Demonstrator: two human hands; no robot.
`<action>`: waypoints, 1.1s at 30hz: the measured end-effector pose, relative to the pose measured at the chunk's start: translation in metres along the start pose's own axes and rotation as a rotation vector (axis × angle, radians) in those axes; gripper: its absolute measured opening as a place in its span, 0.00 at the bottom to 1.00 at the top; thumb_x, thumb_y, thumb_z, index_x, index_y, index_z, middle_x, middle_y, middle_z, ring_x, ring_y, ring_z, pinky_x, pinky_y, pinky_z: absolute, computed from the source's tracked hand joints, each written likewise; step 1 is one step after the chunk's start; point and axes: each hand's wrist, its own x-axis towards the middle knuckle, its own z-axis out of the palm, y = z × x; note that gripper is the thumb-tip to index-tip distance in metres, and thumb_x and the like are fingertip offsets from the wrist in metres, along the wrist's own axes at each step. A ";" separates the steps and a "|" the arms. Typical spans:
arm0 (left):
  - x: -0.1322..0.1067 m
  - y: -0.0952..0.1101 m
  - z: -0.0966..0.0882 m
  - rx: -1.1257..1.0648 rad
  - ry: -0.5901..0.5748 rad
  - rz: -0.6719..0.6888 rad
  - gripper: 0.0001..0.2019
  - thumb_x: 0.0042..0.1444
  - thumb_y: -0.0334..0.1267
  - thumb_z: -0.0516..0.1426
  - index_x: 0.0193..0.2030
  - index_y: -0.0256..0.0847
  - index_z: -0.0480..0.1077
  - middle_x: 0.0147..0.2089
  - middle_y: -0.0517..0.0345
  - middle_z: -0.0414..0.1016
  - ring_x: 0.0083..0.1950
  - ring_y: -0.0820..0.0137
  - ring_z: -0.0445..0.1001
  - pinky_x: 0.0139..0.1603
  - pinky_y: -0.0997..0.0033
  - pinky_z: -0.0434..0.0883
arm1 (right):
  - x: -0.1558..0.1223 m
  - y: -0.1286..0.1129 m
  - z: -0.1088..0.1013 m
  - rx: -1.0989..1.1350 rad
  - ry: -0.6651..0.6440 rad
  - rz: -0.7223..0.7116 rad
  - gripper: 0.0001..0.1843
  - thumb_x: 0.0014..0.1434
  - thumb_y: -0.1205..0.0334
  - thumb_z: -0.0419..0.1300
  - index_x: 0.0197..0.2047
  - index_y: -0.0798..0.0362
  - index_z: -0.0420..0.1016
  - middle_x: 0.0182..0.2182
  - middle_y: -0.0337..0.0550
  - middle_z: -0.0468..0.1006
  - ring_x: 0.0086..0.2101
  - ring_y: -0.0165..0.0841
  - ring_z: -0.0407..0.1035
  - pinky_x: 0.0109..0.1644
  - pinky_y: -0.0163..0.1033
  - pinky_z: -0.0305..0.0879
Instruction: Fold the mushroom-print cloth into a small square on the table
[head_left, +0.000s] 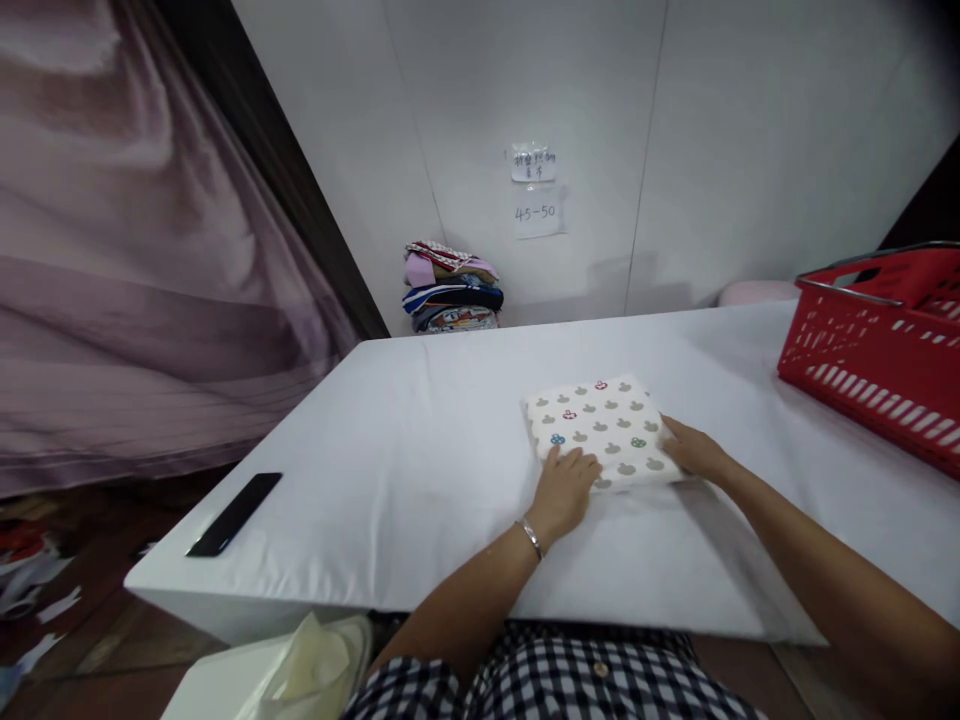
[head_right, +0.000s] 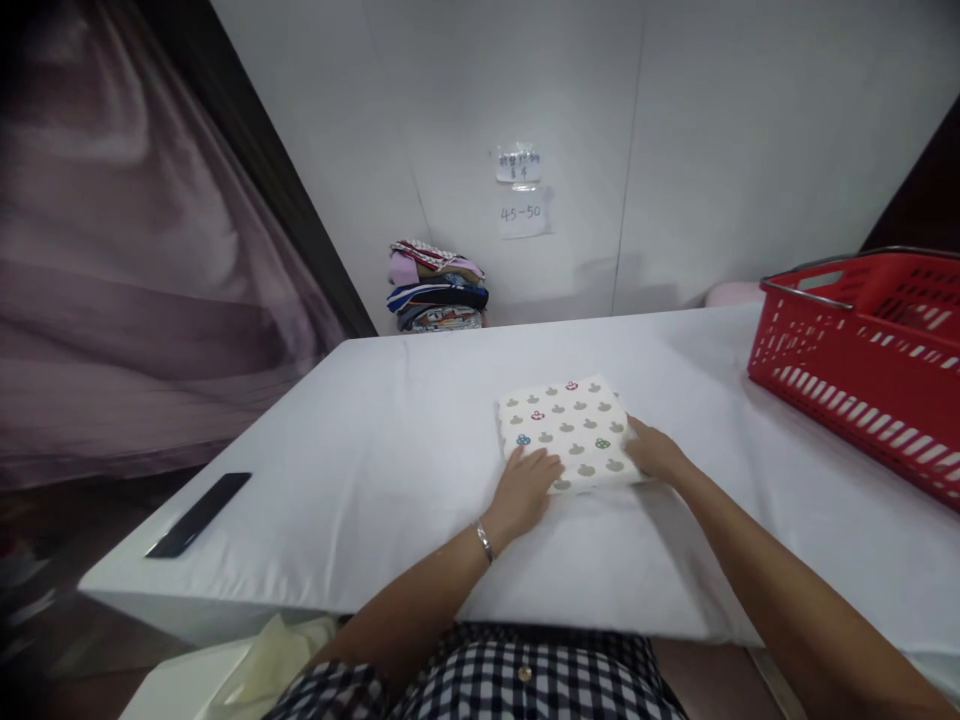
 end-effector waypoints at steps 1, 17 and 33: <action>-0.005 -0.015 -0.006 0.002 -0.003 -0.029 0.22 0.56 0.27 0.50 0.57 0.47 0.64 0.60 0.58 0.68 0.64 0.64 0.59 0.68 0.48 0.45 | -0.016 -0.006 0.004 0.058 -0.031 0.026 0.31 0.49 0.59 0.56 0.58 0.50 0.68 0.40 0.48 0.80 0.40 0.45 0.73 0.43 0.44 0.67; -0.012 -0.039 -0.010 -0.468 0.255 -0.878 0.37 0.54 0.35 0.56 0.67 0.32 0.45 0.69 0.41 0.50 0.68 0.61 0.53 0.65 0.65 0.58 | -0.001 -0.051 0.000 0.390 -0.036 0.043 0.23 0.53 0.53 0.58 0.52 0.51 0.73 0.51 0.47 0.74 0.52 0.45 0.66 0.56 0.48 0.60; -0.012 -0.081 -0.057 0.113 0.027 -0.618 0.24 0.57 0.42 0.54 0.60 0.40 0.61 0.65 0.45 0.60 0.66 0.57 0.56 0.64 0.54 0.55 | -0.065 -0.058 0.051 0.765 -0.125 -0.033 0.22 0.54 0.56 0.56 0.52 0.49 0.73 0.40 0.43 0.79 0.40 0.38 0.73 0.46 0.45 0.69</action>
